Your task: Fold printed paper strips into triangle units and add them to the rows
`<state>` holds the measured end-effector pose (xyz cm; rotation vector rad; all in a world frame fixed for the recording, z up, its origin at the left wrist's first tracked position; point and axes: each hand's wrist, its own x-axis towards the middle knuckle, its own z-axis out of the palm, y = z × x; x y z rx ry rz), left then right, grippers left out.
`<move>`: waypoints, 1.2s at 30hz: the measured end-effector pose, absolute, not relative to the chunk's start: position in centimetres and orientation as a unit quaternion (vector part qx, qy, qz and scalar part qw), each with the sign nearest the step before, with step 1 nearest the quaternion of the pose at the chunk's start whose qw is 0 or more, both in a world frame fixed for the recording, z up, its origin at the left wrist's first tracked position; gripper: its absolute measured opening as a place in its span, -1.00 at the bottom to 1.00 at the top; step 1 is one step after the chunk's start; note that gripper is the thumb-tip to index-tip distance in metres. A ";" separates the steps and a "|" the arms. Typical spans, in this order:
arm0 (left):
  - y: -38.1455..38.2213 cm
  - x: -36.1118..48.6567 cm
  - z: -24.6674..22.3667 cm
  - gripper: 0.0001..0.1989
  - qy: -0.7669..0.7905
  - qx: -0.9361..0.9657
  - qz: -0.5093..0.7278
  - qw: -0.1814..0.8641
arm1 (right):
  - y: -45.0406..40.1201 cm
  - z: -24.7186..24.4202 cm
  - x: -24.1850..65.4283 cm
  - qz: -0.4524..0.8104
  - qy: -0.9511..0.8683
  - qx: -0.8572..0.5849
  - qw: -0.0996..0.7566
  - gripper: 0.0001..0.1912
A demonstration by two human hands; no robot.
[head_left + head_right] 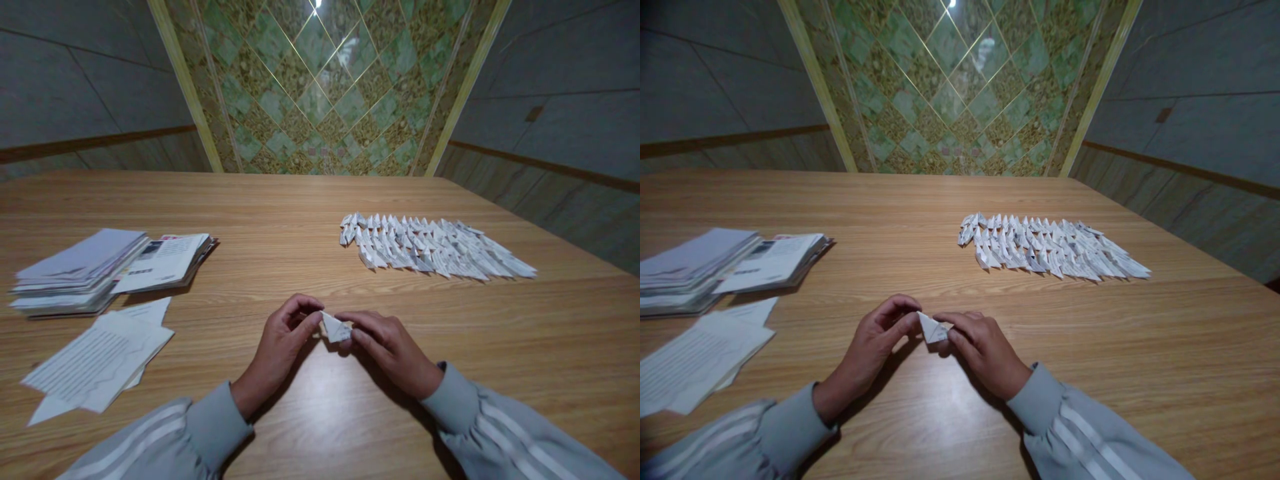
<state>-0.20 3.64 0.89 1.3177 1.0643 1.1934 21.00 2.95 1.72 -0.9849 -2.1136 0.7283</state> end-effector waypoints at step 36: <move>2.6 0.6 1.0 -0.78 0.338 0.517 0.432 0.657 | 2.5 0.5 19.1 0.557 -0.629 -0.371 0.395 -0.63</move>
